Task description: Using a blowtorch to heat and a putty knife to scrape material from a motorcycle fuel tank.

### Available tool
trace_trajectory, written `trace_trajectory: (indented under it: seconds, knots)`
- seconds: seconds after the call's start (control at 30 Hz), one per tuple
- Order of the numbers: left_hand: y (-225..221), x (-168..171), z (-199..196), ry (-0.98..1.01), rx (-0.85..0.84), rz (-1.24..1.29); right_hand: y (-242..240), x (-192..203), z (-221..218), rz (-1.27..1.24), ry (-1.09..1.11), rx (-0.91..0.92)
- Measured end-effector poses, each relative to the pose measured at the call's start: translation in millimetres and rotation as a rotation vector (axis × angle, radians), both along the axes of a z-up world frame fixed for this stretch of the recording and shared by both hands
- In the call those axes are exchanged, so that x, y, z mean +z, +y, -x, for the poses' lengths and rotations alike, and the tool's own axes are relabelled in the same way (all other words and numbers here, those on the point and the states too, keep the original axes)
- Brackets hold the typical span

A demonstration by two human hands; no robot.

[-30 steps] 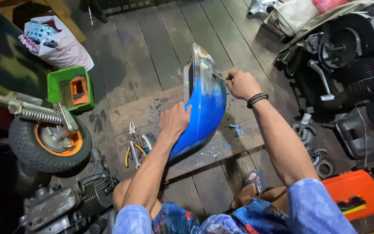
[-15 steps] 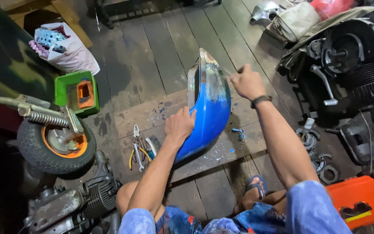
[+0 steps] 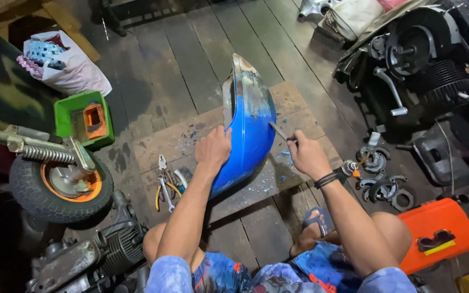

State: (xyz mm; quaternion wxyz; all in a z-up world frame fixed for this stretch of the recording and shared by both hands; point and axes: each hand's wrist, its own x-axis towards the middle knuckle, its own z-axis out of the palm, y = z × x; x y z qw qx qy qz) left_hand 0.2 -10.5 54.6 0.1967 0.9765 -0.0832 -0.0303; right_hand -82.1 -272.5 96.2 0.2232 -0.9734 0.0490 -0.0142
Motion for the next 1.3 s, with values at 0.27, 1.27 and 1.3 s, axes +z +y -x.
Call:
trace_trajectory:
  seconds: [0.27, 1.27, 1.3]
  knots:
    - [-2, -2, 3, -0.054, -0.033, 0.022, -13, 13, -77, 0.068, 0.046, 0.06]
    - [-2, -6, -2, -0.11, -0.01, 0.028, -4, 38, -64, 0.102, 0.13, 0.089]
    - [0, -5, -3, -0.12, -0.013, 0.019, 2, 46, -48, 0.111, 0.151, 0.102]
